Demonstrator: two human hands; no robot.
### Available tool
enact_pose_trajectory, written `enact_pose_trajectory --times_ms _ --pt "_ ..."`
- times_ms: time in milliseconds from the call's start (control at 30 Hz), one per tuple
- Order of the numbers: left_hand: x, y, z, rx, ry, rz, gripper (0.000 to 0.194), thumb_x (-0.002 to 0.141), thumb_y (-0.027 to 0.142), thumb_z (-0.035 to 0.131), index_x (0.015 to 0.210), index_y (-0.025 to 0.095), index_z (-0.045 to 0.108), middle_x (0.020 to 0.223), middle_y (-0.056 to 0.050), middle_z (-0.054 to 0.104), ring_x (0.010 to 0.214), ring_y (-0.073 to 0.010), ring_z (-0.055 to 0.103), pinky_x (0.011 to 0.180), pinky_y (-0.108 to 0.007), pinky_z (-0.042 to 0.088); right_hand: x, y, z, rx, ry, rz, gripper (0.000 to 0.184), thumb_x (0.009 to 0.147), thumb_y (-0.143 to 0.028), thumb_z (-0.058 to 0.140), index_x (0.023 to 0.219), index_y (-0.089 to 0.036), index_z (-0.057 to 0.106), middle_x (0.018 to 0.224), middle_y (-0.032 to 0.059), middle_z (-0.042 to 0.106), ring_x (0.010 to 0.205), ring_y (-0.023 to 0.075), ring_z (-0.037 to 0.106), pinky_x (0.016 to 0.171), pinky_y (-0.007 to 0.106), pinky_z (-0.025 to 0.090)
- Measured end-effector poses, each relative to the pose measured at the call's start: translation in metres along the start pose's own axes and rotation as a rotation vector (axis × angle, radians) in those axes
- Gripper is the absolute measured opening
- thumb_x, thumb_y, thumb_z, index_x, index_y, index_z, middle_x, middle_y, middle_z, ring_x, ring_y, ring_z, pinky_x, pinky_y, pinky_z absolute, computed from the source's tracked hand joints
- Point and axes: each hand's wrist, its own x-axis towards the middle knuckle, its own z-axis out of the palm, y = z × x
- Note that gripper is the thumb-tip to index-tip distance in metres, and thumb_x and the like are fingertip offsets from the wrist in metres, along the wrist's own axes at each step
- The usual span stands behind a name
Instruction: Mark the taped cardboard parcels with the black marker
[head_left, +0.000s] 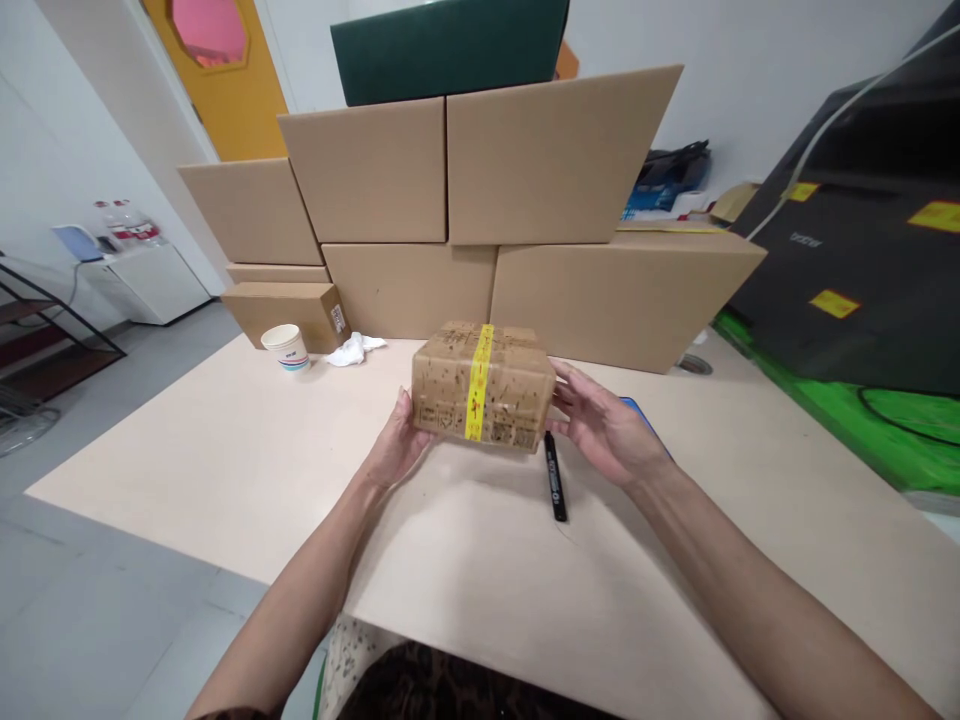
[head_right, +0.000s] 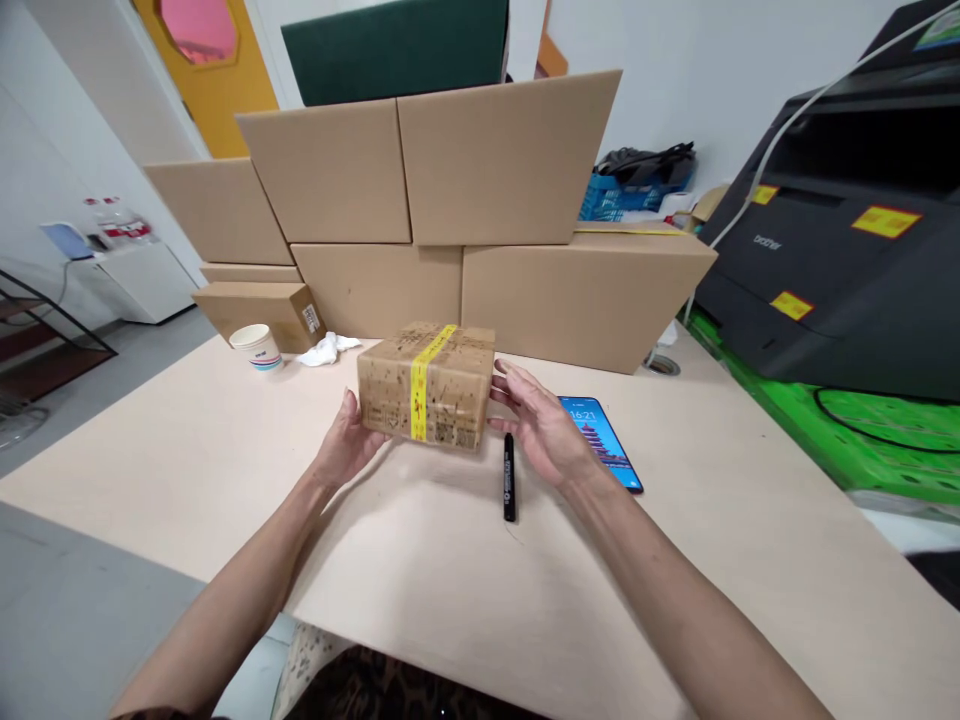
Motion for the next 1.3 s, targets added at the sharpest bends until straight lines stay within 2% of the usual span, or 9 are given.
enact_pose_trajectory --times_ms 167,333,400,567,767,967,1100,1200,1300 --pt "-0.001 0.002 -0.001 0.135 -0.052 0.094 0.078 0.086 0.073 0.069 0.144 0.022 0.062 0.141 -0.016 0.068 0.104 -0.0276 0.074 0.091 -0.040 0.060 -0.002 0.001 0.000 -0.003 0.016 -0.043 0.043 0.087 -0.060 0.068 0.122 -0.036 0.073 0.139 0.0025 0.071 0.134 0.0311 0.060 0.091 0.048 0.059" --pt "-0.006 0.002 -0.004 0.335 -0.048 0.217 0.069 0.089 0.054 0.076 0.153 0.037 0.054 0.172 -0.010 0.037 0.081 -0.0147 0.071 0.090 -0.039 0.057 -0.005 -0.007 -0.002 -0.001 0.074 -0.123 0.037 0.086 -0.059 0.069 0.116 -0.038 0.074 0.138 -0.0003 0.071 0.133 0.0303 0.060 0.089 0.046 0.058" --pt "-0.007 0.002 -0.006 0.417 -0.016 0.270 0.068 0.089 0.047 0.078 0.152 0.041 0.054 0.169 -0.009 0.043 0.076 -0.0124 0.066 0.088 -0.038 0.054 -0.006 -0.011 -0.003 -0.021 0.092 -0.149 0.037 0.088 -0.060 0.066 0.118 -0.039 0.072 0.139 -0.0006 0.070 0.135 0.0311 0.058 0.089 0.047 0.058" --pt "-0.010 0.010 -0.002 0.621 0.126 0.398 0.055 0.082 0.044 0.084 0.135 0.036 0.072 0.144 -0.008 0.069 0.109 -0.0276 0.062 0.102 -0.046 0.047 -0.006 -0.016 -0.009 -0.064 0.097 -0.155 0.053 0.089 -0.070 0.059 0.131 -0.037 0.065 0.142 0.0062 0.069 0.139 0.0345 0.056 0.093 0.051 0.057" --pt "-0.007 0.008 -0.004 0.538 0.153 0.351 0.052 0.087 0.049 0.079 0.135 0.033 0.072 0.147 -0.008 0.067 0.143 -0.0355 0.051 0.124 -0.055 0.033 -0.002 -0.007 -0.009 -0.059 0.138 -0.061 0.062 0.085 -0.073 0.064 0.131 -0.033 0.063 0.137 0.0110 0.072 0.139 0.0359 0.058 0.100 0.053 0.054" --pt "-0.002 -0.002 -0.009 0.378 0.072 0.237 0.067 0.092 0.062 0.069 0.149 0.028 0.061 0.166 -0.008 0.048 0.159 -0.0346 0.035 0.131 -0.051 0.026 -0.003 -0.001 0.001 -0.020 0.115 -0.032 0.058 0.078 -0.065 0.076 0.125 -0.032 0.066 0.135 0.0099 0.074 0.144 0.0343 0.054 0.100 0.050 0.051" --pt "0.000 -0.006 -0.003 0.386 0.166 0.145 0.073 0.089 0.066 0.071 0.150 0.027 0.059 0.173 -0.004 0.036 0.164 -0.0319 0.024 0.135 -0.045 0.018 -0.002 0.006 0.005 -0.048 0.132 -0.013 0.060 0.074 -0.063 0.079 0.126 -0.035 0.067 0.148 0.0051 0.065 0.146 0.0339 0.050 0.098 0.048 0.052" --pt "0.002 -0.009 0.004 0.283 0.228 0.045 0.075 0.086 0.070 0.071 0.145 0.024 0.063 0.165 -0.006 0.049 0.160 -0.0342 0.033 0.132 -0.047 0.027 0.003 0.016 0.004 -0.076 0.223 0.029 0.064 0.071 -0.061 0.082 0.126 -0.033 0.066 0.151 0.0056 0.062 0.145 0.0337 0.051 0.095 0.045 0.054" --pt "0.002 -0.008 0.008 0.184 0.149 -0.005 0.066 0.088 0.067 0.070 0.134 0.021 0.070 0.150 -0.008 0.065 0.150 -0.0365 0.048 0.126 -0.048 0.037 0.007 0.023 0.003 -0.049 0.172 0.093 0.057 0.070 -0.061 0.082 0.117 -0.031 0.070 0.143 0.0063 0.068 0.139 0.0332 0.055 0.089 0.043 0.055"
